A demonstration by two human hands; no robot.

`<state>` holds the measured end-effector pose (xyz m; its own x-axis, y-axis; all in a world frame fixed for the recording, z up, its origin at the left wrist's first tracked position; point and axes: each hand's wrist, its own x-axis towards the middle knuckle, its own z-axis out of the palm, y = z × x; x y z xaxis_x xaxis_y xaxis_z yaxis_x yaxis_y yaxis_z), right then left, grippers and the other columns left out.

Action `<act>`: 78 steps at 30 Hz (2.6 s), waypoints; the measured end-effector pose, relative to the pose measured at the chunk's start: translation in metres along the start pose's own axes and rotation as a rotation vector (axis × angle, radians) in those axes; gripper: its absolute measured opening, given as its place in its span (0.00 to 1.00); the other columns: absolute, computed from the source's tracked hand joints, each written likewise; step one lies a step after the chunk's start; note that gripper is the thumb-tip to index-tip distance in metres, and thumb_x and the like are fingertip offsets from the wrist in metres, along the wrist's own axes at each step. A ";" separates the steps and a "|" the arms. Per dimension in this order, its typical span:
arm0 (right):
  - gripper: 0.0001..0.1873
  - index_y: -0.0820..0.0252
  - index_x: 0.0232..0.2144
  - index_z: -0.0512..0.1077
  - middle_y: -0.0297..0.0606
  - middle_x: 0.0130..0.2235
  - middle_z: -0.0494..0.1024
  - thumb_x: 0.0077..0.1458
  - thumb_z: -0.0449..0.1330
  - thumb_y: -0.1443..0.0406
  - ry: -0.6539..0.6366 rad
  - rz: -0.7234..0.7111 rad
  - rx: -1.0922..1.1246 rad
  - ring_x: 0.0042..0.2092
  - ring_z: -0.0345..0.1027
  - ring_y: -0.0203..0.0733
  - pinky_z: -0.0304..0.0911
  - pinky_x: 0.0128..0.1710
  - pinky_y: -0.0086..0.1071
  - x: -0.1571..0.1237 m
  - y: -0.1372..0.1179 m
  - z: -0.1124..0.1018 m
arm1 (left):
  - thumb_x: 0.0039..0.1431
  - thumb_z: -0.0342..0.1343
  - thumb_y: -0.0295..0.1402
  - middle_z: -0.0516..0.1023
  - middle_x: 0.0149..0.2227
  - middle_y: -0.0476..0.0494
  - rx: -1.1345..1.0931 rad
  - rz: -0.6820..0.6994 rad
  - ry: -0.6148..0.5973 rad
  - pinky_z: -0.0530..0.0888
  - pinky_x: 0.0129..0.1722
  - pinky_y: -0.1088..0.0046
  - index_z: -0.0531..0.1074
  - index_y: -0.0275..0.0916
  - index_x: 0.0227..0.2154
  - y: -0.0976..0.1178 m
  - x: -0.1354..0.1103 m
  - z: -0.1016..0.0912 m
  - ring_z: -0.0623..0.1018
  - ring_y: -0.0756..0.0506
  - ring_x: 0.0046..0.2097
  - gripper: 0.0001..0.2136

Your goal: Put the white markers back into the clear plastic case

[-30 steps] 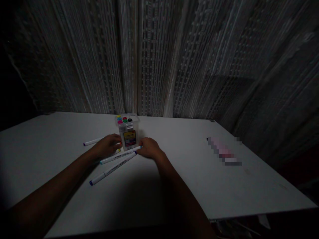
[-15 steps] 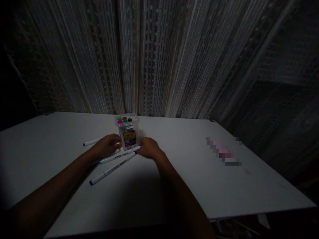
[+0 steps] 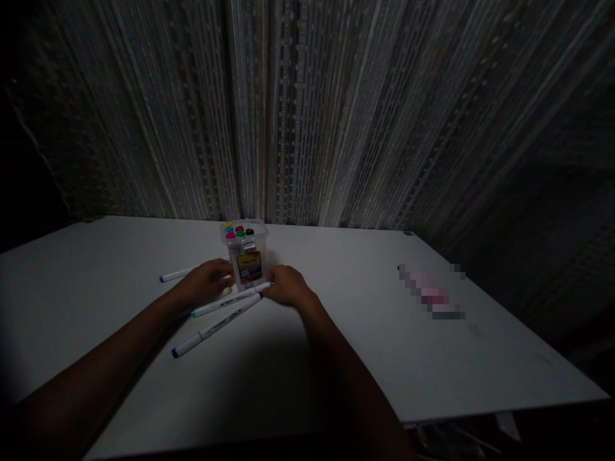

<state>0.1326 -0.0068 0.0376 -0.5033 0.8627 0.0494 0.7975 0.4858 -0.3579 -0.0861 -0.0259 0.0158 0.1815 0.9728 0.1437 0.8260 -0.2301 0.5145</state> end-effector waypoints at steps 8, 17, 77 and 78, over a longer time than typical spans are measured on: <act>0.12 0.59 0.31 0.72 0.36 0.34 0.75 0.41 0.61 0.62 -0.012 0.016 0.020 0.33 0.64 0.37 0.51 0.27 0.26 0.000 0.000 0.000 | 0.50 0.49 0.40 0.74 0.43 0.41 0.015 0.031 0.025 0.66 0.47 0.68 0.75 0.39 0.37 -0.008 0.002 0.004 0.72 0.42 0.44 0.16; 0.11 0.60 0.30 0.72 0.36 0.33 0.75 0.40 0.61 0.63 -0.011 0.016 0.019 0.32 0.63 0.36 0.50 0.27 0.26 0.000 -0.001 -0.001 | 0.49 0.50 0.39 0.74 0.42 0.41 -0.004 0.016 0.031 0.68 0.45 0.69 0.75 0.39 0.36 -0.005 0.001 0.003 0.73 0.42 0.43 0.15; 0.08 0.60 0.28 0.71 0.36 0.31 0.74 0.41 0.60 0.63 -0.002 -0.005 0.011 0.32 0.63 0.36 0.51 0.27 0.26 0.000 -0.001 -0.001 | 0.46 0.53 0.41 0.76 0.41 0.42 -0.061 -0.022 0.091 0.68 0.45 0.69 0.75 0.39 0.34 -0.002 0.000 0.004 0.74 0.42 0.43 0.14; 0.09 0.60 0.28 0.71 0.36 0.31 0.74 0.41 0.60 0.63 -0.004 -0.007 0.011 0.32 0.63 0.36 0.51 0.27 0.26 0.000 -0.001 -0.001 | 0.47 0.52 0.40 0.75 0.41 0.41 -0.065 -0.016 0.086 0.68 0.45 0.69 0.75 0.39 0.34 -0.002 0.000 0.004 0.73 0.42 0.43 0.14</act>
<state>0.1325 -0.0074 0.0384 -0.5100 0.8588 0.0486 0.7904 0.4901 -0.3674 -0.0856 -0.0254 0.0116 0.1198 0.9714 0.2052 0.7917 -0.2182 0.5706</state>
